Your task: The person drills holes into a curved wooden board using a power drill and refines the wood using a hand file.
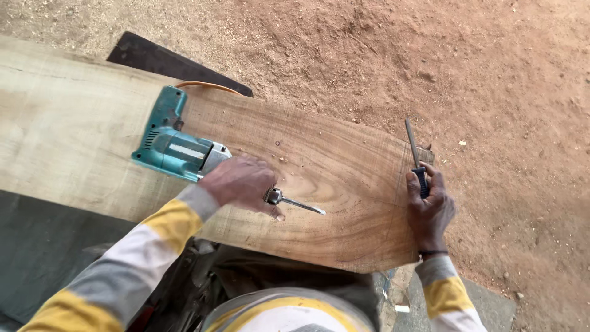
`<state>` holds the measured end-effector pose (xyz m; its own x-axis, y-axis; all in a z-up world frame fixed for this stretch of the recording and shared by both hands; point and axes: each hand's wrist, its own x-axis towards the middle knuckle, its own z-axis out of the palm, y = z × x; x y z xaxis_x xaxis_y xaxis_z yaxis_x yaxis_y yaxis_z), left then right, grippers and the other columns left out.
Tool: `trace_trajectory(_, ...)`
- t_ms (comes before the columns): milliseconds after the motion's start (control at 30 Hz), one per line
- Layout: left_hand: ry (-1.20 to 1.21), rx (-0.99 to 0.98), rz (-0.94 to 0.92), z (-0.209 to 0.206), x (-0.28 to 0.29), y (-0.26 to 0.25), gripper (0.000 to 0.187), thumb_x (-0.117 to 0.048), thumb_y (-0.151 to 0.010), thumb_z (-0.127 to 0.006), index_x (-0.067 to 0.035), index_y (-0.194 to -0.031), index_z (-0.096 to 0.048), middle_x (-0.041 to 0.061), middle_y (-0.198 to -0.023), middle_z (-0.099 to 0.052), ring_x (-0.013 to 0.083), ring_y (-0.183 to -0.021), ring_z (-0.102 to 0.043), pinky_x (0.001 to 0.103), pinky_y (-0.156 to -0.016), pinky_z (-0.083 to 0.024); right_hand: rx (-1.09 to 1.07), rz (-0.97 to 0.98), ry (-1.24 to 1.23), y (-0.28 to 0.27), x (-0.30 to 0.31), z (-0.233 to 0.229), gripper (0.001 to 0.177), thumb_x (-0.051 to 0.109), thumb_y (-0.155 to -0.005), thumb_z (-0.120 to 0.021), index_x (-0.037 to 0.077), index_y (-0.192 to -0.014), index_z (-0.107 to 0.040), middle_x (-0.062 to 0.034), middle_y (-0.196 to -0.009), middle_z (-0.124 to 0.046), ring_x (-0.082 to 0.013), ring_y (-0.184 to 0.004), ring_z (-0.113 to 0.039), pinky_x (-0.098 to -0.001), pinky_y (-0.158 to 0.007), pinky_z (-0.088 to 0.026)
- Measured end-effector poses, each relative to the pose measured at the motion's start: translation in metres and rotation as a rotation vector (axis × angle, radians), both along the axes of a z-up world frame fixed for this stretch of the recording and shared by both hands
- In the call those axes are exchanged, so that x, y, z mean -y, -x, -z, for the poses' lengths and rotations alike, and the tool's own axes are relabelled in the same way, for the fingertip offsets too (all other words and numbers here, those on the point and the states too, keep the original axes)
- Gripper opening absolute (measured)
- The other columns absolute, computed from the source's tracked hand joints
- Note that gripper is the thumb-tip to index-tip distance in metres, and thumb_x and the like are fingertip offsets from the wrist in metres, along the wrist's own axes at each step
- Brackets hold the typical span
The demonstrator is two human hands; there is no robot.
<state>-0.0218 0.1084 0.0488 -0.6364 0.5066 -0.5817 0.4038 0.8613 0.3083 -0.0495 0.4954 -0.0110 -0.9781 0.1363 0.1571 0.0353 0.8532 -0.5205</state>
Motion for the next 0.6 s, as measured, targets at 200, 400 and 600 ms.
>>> trace_trajectory(200,0.036,-0.014,-0.072,-0.01,-0.019,-0.008,0.087,-0.09,-0.079,-0.053,-0.005,-0.075,-0.071,0.006,-0.078,-0.065,0.0221,-0.071,-0.066,0.042,-0.071,-0.059,-0.061,-0.041,0.001,-0.001,-0.002,-0.004,0.036,0.042,-0.102,-0.067,0.015,-0.125,-0.069,-0.0122,-0.084,-0.073,-0.0308,-0.075,-0.071,-0.0438,-0.068,-0.052)
trace_trajectory(400,-0.042,-0.337,-0.162,0.026,-0.067,-0.045,0.079,-0.081,-0.09,-0.044,-0.005,-0.1,-0.064,0.005,-0.083,-0.064,0.0191,-0.068,-0.068,0.036,-0.056,-0.058,-0.094,-0.072,0.061,-0.003,-0.007,0.004,0.037,0.043,-0.101,-0.069,0.014,-0.123,-0.07,-0.012,-0.086,-0.074,-0.0291,-0.075,-0.071,-0.0425,-0.069,-0.052)
trace_trajectory(600,-0.263,-1.147,-0.138,0.042,-0.081,-0.072,0.063,-0.069,-0.09,-0.044,-0.014,-0.094,-0.074,0.003,-0.081,-0.068,0.0194,-0.074,-0.068,0.036,-0.061,-0.055,-0.094,-0.017,0.094,-0.007,-0.005,-0.002,0.038,0.043,-0.098,-0.068,0.016,-0.124,-0.072,-0.0108,-0.083,-0.073,-0.0281,-0.074,-0.071,-0.0423,-0.067,-0.051)
